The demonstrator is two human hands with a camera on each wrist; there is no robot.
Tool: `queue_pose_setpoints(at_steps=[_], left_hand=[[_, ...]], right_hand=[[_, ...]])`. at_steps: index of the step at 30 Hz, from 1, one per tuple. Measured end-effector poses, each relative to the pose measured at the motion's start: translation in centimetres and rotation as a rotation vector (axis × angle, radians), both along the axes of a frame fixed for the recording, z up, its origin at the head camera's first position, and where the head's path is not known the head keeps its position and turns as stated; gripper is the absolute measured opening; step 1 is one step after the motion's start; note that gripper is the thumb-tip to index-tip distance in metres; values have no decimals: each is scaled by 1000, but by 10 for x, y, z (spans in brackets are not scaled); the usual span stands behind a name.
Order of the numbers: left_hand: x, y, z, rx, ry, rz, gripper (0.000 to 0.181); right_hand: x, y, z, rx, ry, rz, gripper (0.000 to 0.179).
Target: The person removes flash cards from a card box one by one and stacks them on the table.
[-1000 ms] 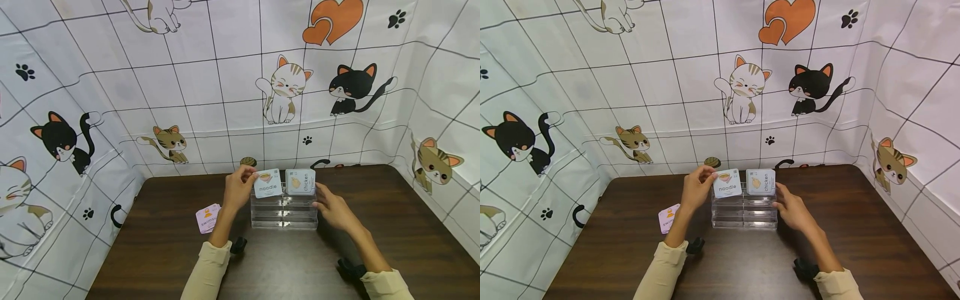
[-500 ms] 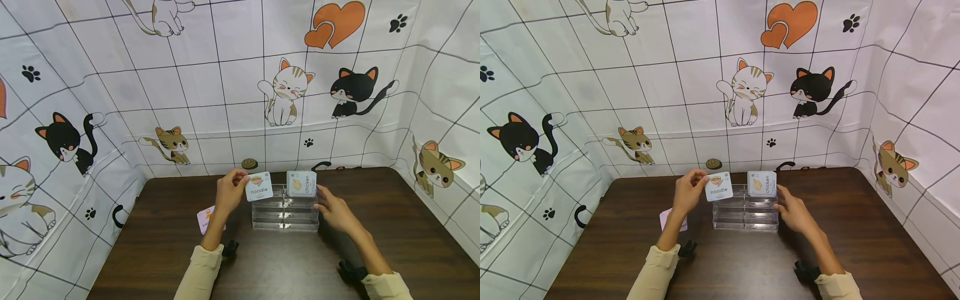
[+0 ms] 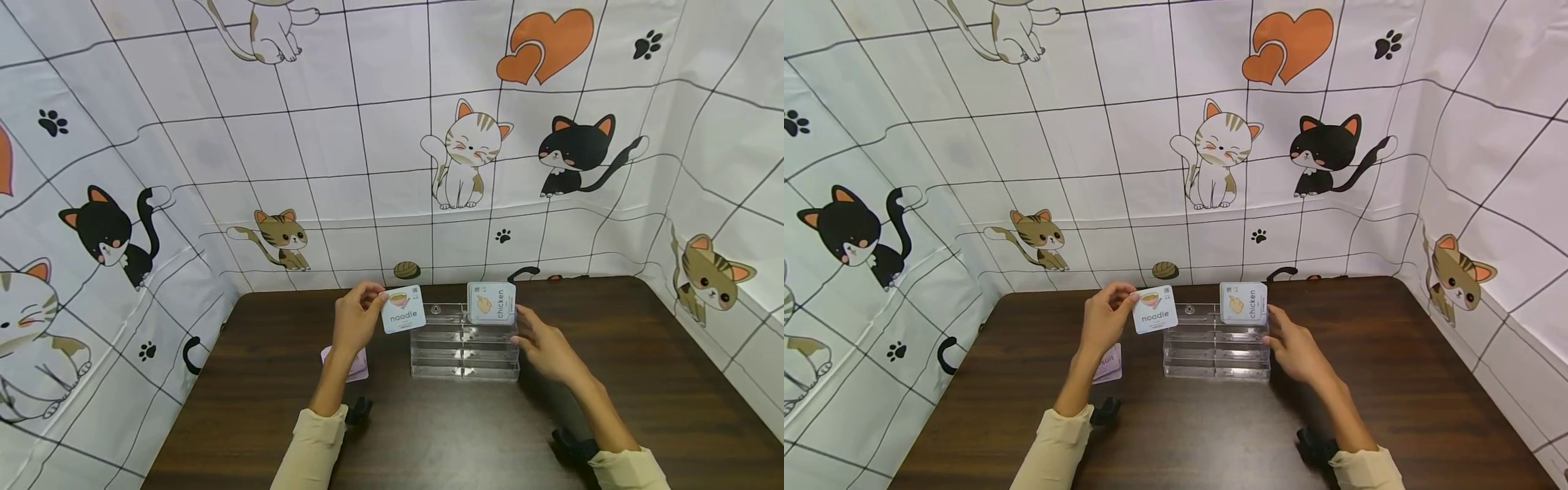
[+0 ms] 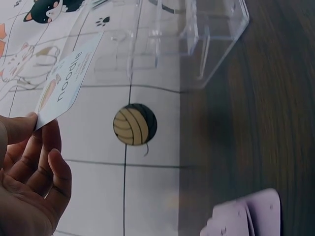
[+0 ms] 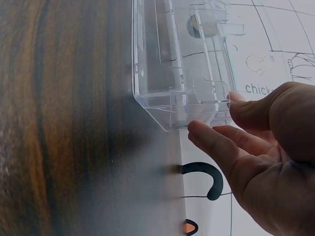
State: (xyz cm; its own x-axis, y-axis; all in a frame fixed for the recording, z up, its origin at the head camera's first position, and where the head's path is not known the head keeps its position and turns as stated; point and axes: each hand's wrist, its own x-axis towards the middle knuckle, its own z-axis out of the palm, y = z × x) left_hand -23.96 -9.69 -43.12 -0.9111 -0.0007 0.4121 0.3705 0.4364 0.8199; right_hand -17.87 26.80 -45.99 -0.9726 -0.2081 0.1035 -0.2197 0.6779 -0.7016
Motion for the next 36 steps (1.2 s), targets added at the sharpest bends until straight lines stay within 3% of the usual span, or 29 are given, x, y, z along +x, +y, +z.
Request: queue_pose_setpoints(at_steps=[13,36], left_hand=[[7,-32,-4,-8,-6,70,11],[12,-52,-3,-8,0,104,8]], right_hand=[[1,-2,-6,-8,-16,-4,65],[0,-1,-2,6,-10,-4,65]])
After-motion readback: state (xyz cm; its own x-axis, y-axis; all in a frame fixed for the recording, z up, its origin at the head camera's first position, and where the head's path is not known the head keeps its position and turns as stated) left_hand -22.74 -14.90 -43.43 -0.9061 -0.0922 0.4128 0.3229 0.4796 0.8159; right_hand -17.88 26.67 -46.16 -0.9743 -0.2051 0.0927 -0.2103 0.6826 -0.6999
